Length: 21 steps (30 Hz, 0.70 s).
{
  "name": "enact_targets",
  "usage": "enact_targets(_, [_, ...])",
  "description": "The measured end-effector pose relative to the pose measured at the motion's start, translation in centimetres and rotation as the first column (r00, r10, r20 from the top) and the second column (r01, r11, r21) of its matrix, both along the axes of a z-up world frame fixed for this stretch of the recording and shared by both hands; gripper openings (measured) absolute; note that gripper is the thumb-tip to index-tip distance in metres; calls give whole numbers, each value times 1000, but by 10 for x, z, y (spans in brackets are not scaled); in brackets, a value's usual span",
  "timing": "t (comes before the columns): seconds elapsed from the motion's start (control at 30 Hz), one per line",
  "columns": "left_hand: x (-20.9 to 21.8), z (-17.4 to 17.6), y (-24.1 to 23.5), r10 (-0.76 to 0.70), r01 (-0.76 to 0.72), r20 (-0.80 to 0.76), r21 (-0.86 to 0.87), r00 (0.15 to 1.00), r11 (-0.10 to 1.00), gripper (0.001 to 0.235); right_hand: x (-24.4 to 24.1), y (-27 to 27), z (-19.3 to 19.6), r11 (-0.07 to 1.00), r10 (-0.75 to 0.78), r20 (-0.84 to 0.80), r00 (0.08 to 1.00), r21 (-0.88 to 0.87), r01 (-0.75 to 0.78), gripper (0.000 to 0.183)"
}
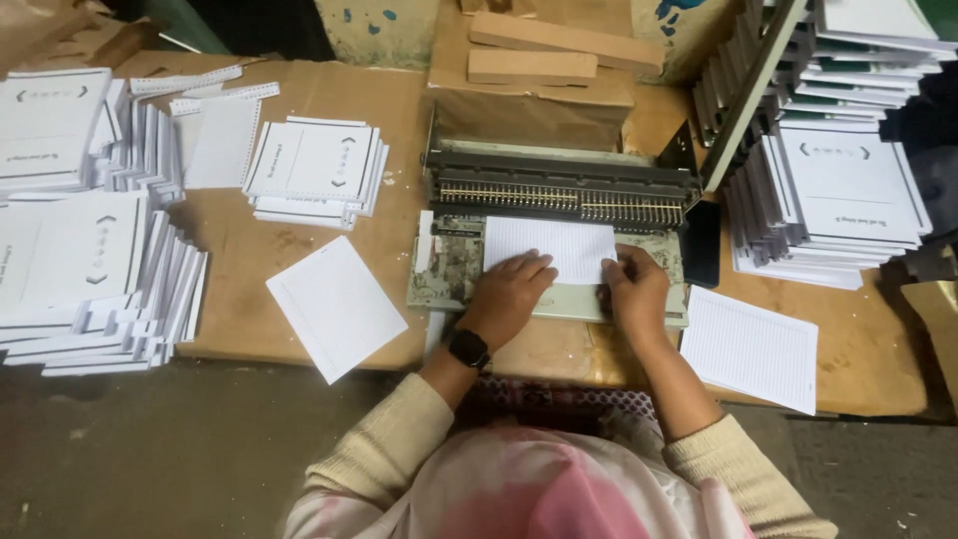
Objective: Manually punching holes in stacks of paper using a comb binding machine on a production table.
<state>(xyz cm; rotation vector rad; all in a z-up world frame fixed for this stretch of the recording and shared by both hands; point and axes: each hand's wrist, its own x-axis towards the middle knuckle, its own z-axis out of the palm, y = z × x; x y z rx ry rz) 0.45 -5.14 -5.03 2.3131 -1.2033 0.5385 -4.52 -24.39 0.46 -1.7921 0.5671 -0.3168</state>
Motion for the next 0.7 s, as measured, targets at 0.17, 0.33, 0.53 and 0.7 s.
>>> enact_targets(0.17, [0,7,21,38,-42,-77,-48,996,998,22,16,18,1,964,91,-72,993,-246,-106,31])
enact_targets(0.33, [1,12,39,70,-96,-205,-118,976,988,24,28,36,10,939,161,-104,981,-290,-185,36])
enact_targets(0.53, [5,14,49,128,-151,-212,-93,969,984,26,27,44,27,858,245,-173,954,-420,-297,40])
enact_targets(0.7, [5,20,51,132,-168,-272,-112,953,979,29,17,43,54,724,299,-335,894,-530,-441,52])
